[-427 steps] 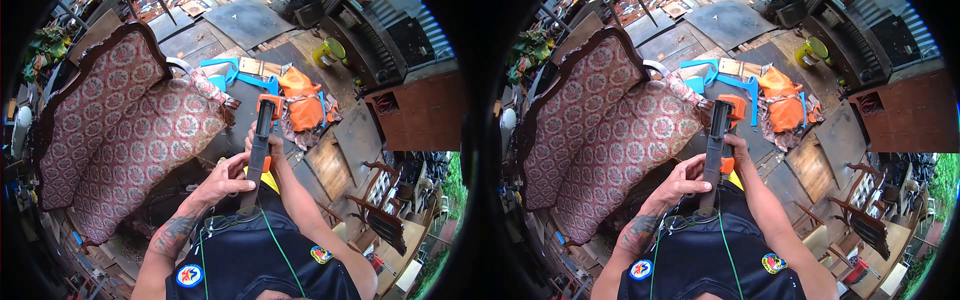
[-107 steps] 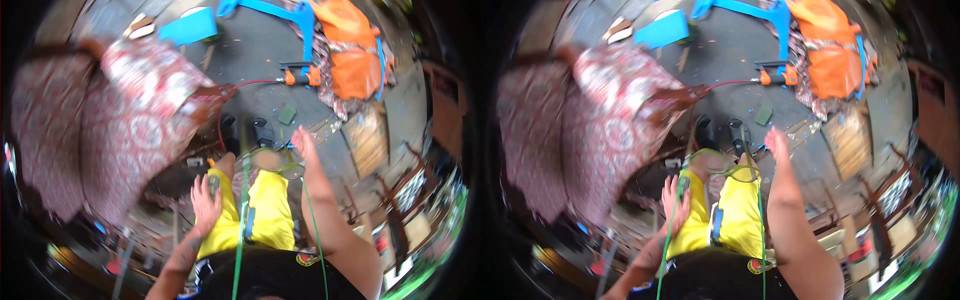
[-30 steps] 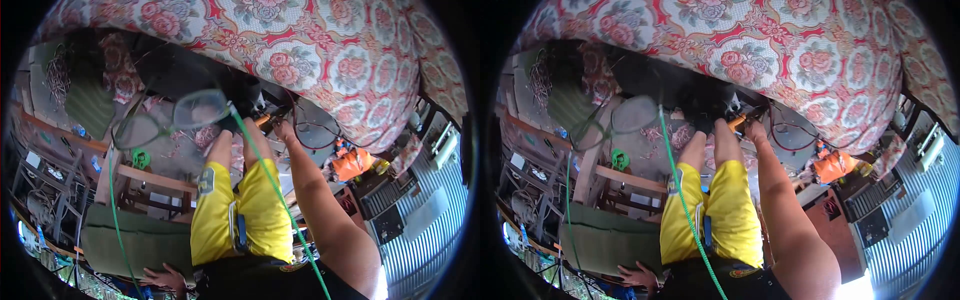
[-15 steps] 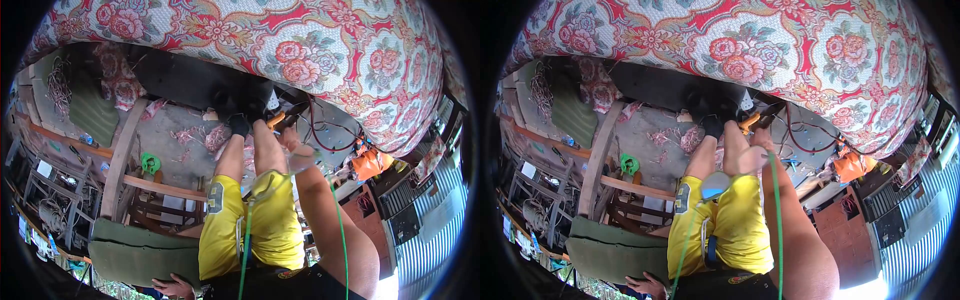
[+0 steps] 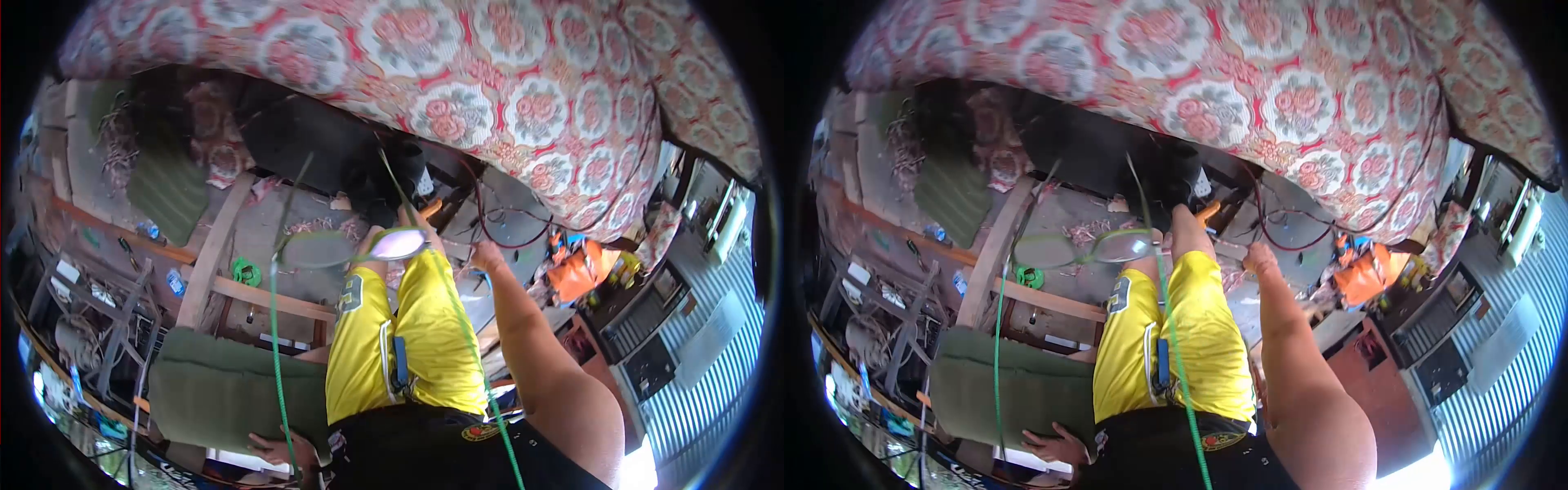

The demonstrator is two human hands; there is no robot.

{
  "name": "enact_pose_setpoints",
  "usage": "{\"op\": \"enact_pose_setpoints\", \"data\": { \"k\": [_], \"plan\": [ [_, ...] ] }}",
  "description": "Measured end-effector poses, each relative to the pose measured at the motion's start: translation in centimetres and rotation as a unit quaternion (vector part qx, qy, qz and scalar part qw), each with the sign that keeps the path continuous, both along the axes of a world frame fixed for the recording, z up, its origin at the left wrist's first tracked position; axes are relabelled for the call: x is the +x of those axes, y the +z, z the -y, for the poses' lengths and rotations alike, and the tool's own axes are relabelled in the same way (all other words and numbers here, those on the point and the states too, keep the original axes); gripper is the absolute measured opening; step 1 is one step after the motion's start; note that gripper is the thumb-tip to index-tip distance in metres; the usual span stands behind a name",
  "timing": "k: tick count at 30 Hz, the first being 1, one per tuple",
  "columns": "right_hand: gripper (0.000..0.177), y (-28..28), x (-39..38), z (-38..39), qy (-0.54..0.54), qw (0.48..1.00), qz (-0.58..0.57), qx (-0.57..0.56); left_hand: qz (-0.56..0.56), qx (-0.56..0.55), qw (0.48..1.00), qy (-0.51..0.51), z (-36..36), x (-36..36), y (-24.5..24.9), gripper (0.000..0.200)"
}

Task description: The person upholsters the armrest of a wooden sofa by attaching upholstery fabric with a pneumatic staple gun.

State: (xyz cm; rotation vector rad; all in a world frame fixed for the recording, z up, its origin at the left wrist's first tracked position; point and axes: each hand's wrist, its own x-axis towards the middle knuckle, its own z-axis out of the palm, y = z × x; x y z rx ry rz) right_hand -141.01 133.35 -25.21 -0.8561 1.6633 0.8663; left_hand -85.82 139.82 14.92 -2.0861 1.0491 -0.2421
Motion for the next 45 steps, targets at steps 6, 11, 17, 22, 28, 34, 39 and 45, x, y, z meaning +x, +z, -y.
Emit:
{"op": "enact_pose_setpoints", "data": {
  "k": [6,11,17,22,28,34,39,45],
  "plan": [
    [0.035,12.2,5.1,3.5,-0.006,0.985,0.08,-0.152,-0.102,-0.067,0.989,0.083,0.8,-0.3,1.4,0.079],
    [0.031,19.1,9.0,12.9,-0.197,0.961,0.069,-0.184,-0.142,-0.117,0.975,0.125,1.5,-0.3,2.6,0.083],
    [0.036,28.0,12.7,23.5,-0.213,0.957,0.154,-0.124,-0.173,-0.177,0.964,0.098,1.2,0.6,3.9,0.075],
    [0.033,29.6,12.7,29.3,-0.172,0.963,0.146,-0.145,-0.165,-0.179,0.964,0.109,0.9,0.9,3.5,0.079],
    [0.016,26.3,10.7,34.0,-0.175,0.965,0.178,-0.082,-0.249,-0.169,0.934,0.192,1.8,1.7,4.7,0.073],
    [0.022,21.1,17.8,43.5,0.161,0.966,0.145,-0.137,-0.306,-0.133,0.852,0.403,7.2,6.9,5.2,0.072],
    [0.015,12.3,28.7,63.6,0.658,0.598,0.306,-0.34,-0.338,-0.205,0.794,0.462,16.9,14.2,4.3,0.072],
    [0.014,18.3,58.8,84.2,0.517,0.497,0.49,-0.496,-0.416,-0.324,0.701,0.48,30.3,24.6,1.3,0.071]
  ]
}}
